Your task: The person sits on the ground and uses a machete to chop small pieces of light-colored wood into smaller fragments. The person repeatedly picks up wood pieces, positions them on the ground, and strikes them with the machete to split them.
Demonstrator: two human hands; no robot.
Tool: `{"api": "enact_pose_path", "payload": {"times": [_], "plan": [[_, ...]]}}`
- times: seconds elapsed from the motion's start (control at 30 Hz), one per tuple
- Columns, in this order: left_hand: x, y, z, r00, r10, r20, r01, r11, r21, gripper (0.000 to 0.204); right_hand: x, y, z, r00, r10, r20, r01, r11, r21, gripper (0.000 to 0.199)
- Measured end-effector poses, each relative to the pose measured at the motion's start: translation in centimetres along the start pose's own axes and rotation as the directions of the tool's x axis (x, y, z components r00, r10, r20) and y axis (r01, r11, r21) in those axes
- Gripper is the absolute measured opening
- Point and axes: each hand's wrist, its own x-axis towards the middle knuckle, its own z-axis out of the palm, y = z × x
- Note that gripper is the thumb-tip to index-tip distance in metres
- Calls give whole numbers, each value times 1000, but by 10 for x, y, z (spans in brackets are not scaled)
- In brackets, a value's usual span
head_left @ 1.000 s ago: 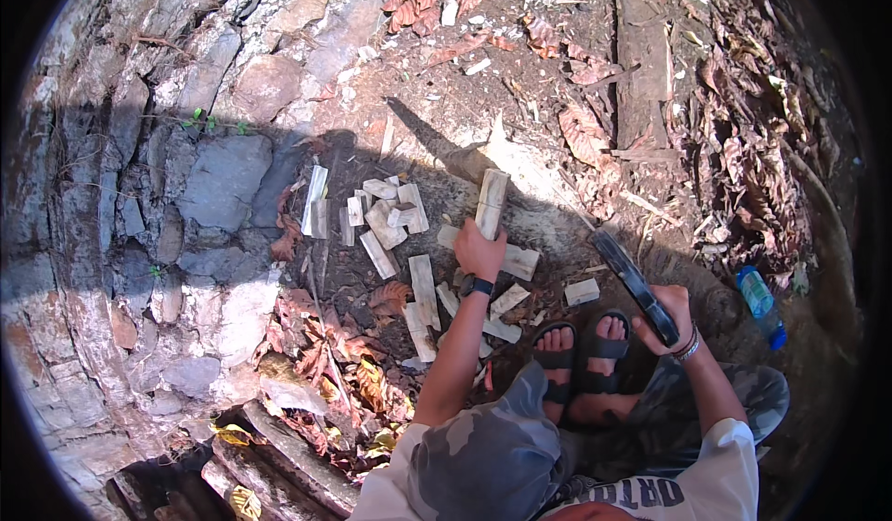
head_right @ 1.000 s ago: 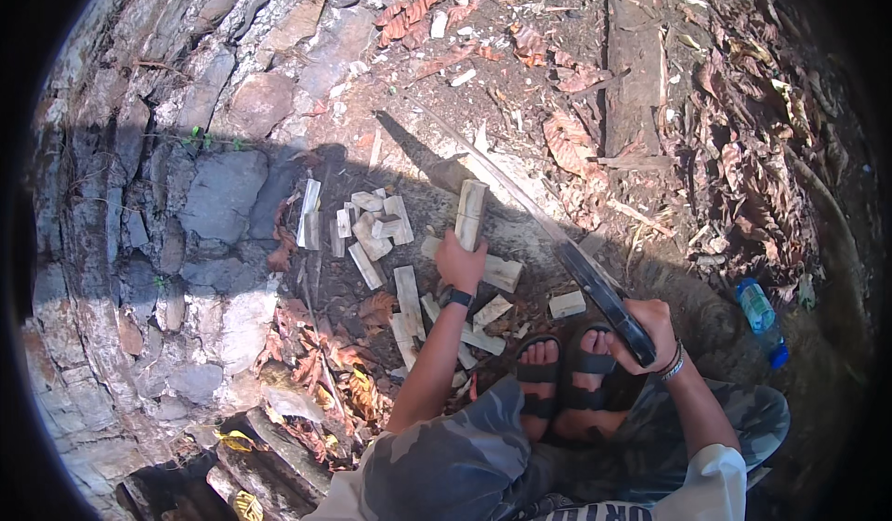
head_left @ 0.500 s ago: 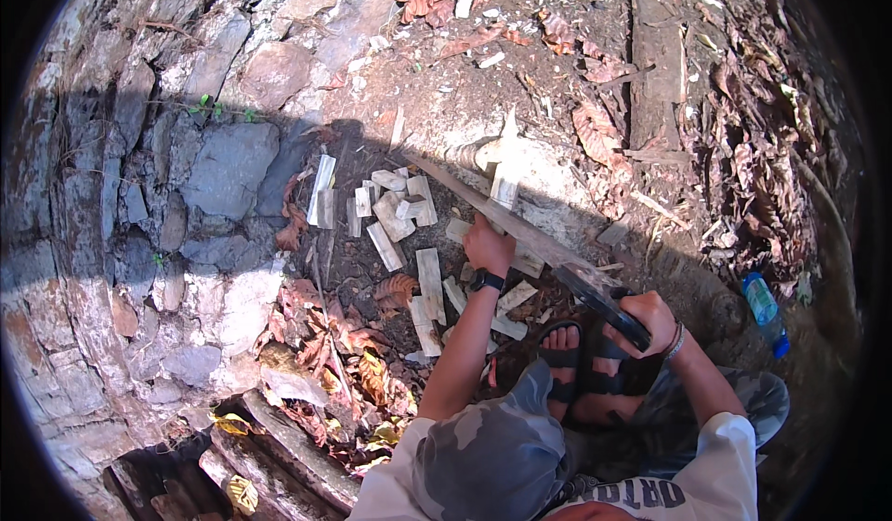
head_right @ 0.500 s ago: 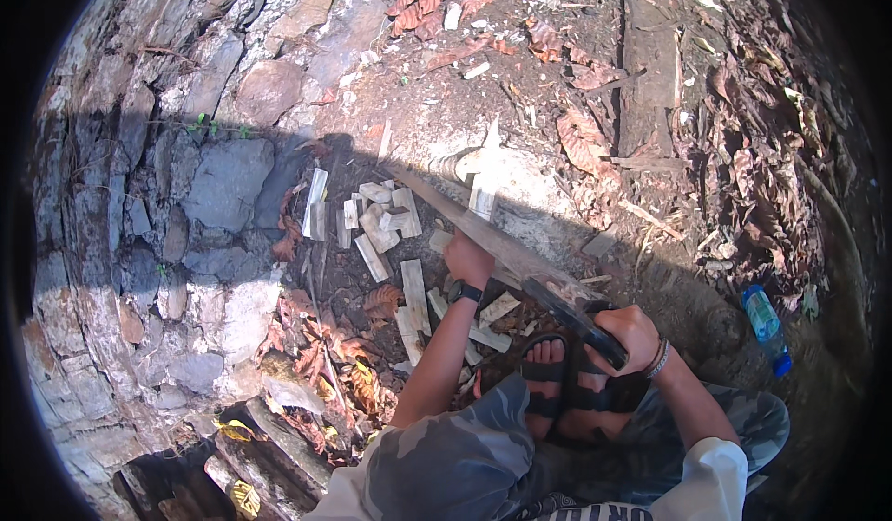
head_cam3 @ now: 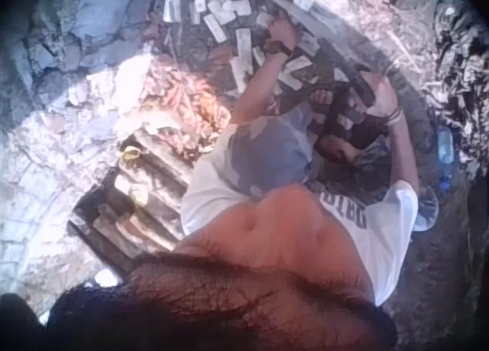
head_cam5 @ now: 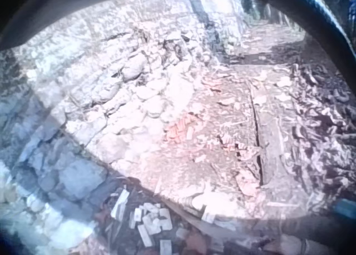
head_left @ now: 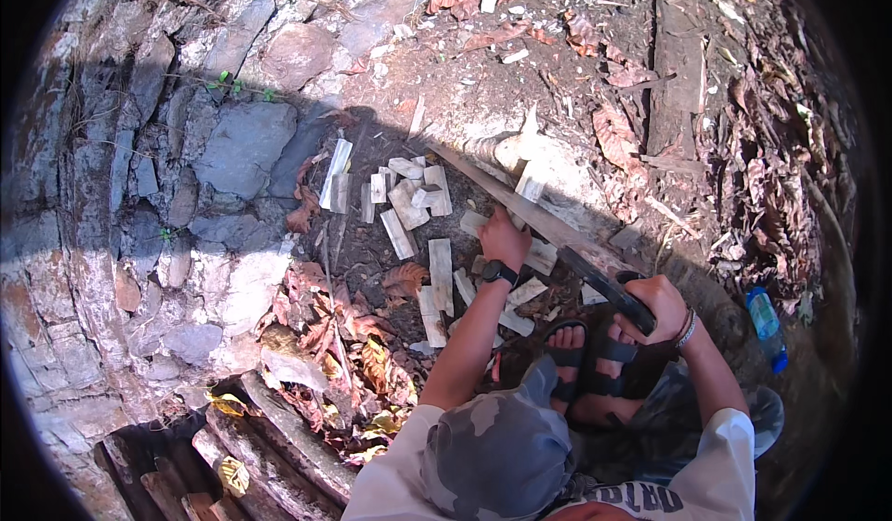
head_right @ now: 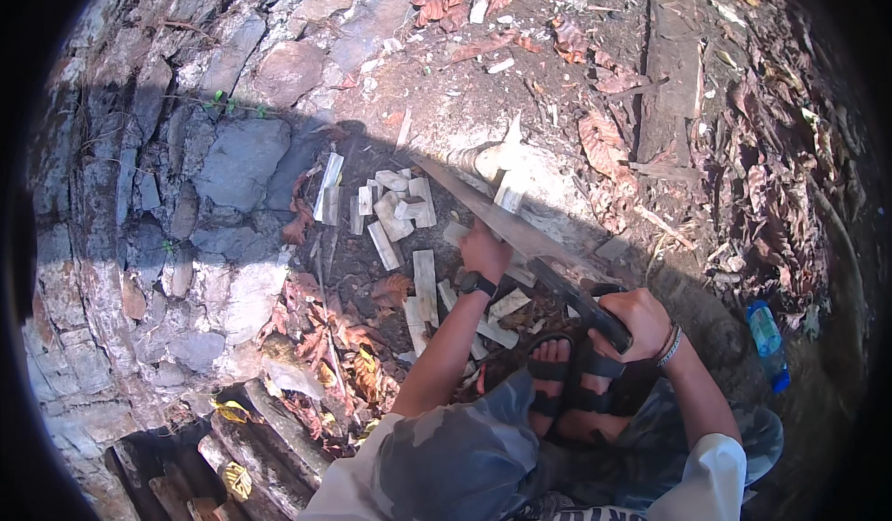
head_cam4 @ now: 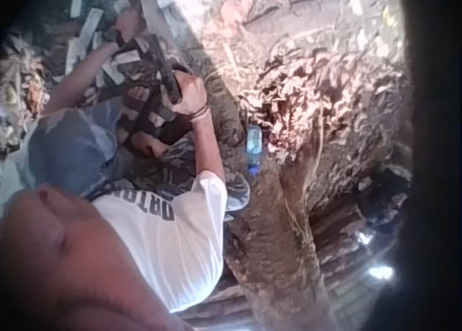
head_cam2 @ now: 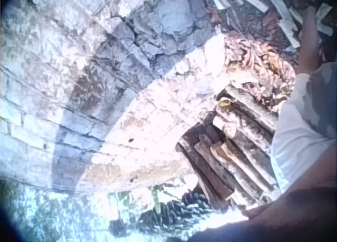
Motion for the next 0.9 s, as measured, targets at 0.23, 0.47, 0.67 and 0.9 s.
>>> {"api": "enact_pose_path", "payload": {"times": [0.23,0.47,0.67,0.9], "plan": [[-7,1,-2,995,22,-96,-24,999,-27,43,-15,14,15,999,-38,30,39,998,-38,28],[2,0,-2,993,-79,-84,74,995,-64,46,2,20,8,997,-76,2,76,993,-85,29],[21,-11,-8,988,-41,-150,22,992,-127,46,8,22,24,998,-59,-5,59,998,-13,27],[22,4,-20,967,-256,-10,254,963,-93,43,-36,10,-1,1000,-14,9,15,996,-87,24]]}}
